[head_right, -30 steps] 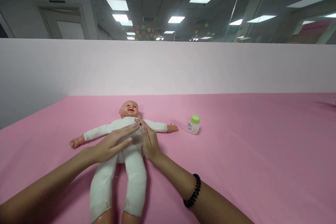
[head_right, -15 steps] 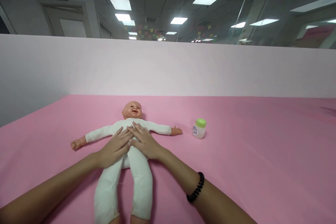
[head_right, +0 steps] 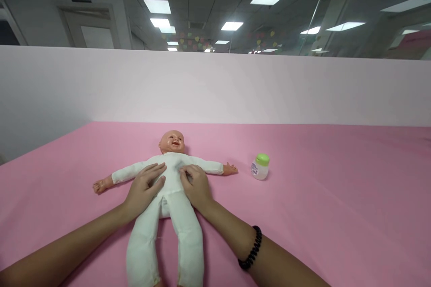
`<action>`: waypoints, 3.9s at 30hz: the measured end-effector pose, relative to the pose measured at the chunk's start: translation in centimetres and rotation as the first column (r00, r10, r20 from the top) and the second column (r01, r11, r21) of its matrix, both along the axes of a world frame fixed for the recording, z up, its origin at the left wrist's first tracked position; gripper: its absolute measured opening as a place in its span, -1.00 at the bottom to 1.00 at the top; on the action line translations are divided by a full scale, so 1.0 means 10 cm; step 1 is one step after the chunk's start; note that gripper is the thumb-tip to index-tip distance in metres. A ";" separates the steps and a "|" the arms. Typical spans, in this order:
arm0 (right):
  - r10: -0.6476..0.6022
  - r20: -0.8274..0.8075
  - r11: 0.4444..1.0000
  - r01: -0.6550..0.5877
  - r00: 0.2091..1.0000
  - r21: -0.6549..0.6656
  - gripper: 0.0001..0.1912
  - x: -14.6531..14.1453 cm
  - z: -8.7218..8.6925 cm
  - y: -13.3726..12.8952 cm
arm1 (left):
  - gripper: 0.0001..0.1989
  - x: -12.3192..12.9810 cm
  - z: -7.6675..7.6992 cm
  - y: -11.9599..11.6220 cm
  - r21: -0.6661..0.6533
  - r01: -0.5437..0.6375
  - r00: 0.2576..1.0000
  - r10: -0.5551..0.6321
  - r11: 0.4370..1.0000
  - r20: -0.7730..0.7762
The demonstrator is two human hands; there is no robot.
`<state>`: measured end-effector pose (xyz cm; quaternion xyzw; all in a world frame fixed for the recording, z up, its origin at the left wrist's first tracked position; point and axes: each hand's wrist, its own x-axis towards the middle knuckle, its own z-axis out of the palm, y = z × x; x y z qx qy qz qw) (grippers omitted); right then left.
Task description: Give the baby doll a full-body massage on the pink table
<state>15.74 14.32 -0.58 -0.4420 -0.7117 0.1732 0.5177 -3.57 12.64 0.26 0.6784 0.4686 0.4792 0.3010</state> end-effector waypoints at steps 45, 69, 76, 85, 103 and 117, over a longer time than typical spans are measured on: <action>0.124 0.221 0.967 -0.068 0.967 -0.245 -0.34 0.01 -0.02 0.02 | -0.31 -0.13 -0.15 0.18 0.033 0.014 0.940 -0.002 0.999 -0.341; 0.099 0.207 0.987 -0.070 0.973 -0.143 -0.43 0.01 -0.03 0.03 | -0.41 -0.15 -0.14 0.15 0.138 0.036 0.939 0.014 0.990 -0.345; 0.046 0.070 0.991 -0.054 0.997 0.124 -0.73 -0.01 -0.02 -0.04 | -0.68 -0.15 -0.15 0.12 0.398 0.092 0.963 0.019 0.913 -0.267; 0.352 0.229 0.935 -0.351 0.908 -0.044 -0.56 0.06 0.00 0.02 | -0.55 -0.19 -0.11 0.16 0.291 0.318 0.893 -0.182 0.902 -0.411; -0.065 0.188 0.984 0.032 0.980 0.173 -0.68 -0.01 -0.04 -0.01 | -0.60 -0.14 -0.13 0.11 0.321 0.070 0.917 0.066 0.944 -0.394; 0.329 0.354 0.944 -0.292 0.875 -0.156 -0.42 0.08 0.04 0.04 | -0.43 -0.20 -0.09 0.17 0.174 0.278 0.842 -0.153 0.945 -0.517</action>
